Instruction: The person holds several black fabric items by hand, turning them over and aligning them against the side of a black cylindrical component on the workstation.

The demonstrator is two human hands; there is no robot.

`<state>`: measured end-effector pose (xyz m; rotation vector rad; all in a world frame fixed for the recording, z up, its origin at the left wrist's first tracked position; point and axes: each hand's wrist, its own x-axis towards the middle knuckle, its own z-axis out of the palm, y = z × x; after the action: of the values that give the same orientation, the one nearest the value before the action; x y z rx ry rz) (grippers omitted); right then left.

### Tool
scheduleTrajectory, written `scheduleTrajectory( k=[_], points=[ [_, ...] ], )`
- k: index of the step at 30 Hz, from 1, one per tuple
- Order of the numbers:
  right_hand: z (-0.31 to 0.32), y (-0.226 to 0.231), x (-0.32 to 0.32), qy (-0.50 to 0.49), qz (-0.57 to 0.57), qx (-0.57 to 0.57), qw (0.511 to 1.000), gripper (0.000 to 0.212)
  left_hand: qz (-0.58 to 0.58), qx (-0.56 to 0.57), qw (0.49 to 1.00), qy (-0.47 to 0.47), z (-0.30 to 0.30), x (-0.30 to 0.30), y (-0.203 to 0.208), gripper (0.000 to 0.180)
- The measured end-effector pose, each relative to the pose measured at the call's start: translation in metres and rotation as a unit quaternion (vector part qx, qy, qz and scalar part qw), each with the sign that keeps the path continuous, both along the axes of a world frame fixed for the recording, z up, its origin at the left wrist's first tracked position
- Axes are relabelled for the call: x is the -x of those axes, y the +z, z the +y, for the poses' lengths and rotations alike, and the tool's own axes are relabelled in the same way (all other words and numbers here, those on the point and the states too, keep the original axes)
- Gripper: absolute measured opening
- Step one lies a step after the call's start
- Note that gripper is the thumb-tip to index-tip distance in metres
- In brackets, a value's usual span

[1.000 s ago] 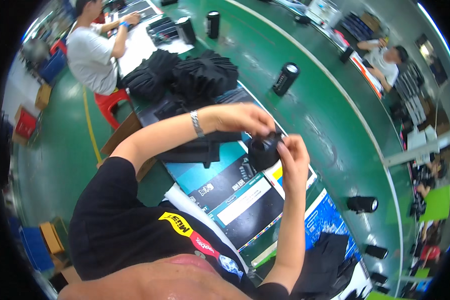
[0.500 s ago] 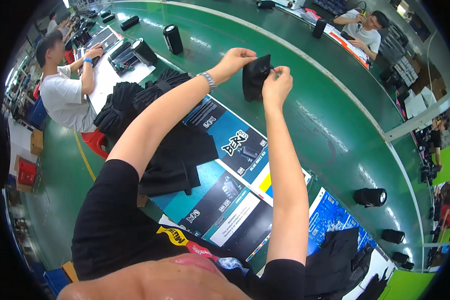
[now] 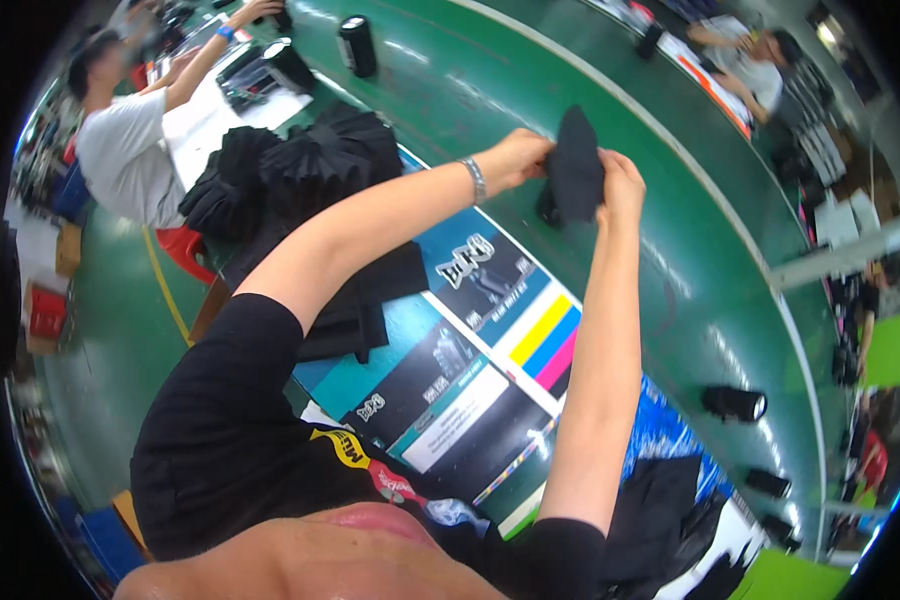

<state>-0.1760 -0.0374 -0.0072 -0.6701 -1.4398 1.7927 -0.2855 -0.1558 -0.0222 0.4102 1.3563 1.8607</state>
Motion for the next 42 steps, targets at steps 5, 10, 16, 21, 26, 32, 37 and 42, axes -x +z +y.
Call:
scheduleTrajectory(
  k=[5,10,16,21,26,32,37,42],
  points=[
    [0.02,-0.018,-0.021,0.017,-0.186,0.02,0.982,0.014,-0.061,0.132,0.989,-0.008,0.014,0.004,-0.01,0.008],
    [0.05,-0.029,-0.033,-0.009,-0.392,-0.089,0.915,0.013,0.07,0.224,0.97,-0.063,0.028,-0.014,0.007,0.019],
    [0.05,-0.049,-0.037,-0.07,-0.382,-0.076,0.918,0.013,-0.066,0.047,0.977,-0.2,0.044,-0.039,0.006,0.027],
    [0.032,-0.034,-0.035,-0.05,-0.365,-0.087,0.926,0.012,-0.056,0.062,0.988,-0.133,0.055,-0.003,-0.047,0.021],
    [0.0,-0.054,-0.06,-0.155,-0.468,-0.179,0.851,0.021,0.579,0.208,0.788,-0.001,0.05,-0.015,-0.083,0.027],
    [-0.001,-0.052,-0.067,-0.131,-0.465,-0.156,0.861,0.024,0.407,0.06,0.906,0.1,0.044,-0.037,-0.068,0.052],
    [0.0,-0.073,-0.082,-0.227,-0.428,-0.151,0.862,0.025,0.124,-0.032,0.992,-0.017,0.031,-0.103,0.003,0.065],
    [-0.078,-0.038,-0.095,0.16,0.104,0.21,0.959,0.053,-0.335,-0.257,0.906,0.03,0.004,-0.067,0.01,0.071]
  ],
)
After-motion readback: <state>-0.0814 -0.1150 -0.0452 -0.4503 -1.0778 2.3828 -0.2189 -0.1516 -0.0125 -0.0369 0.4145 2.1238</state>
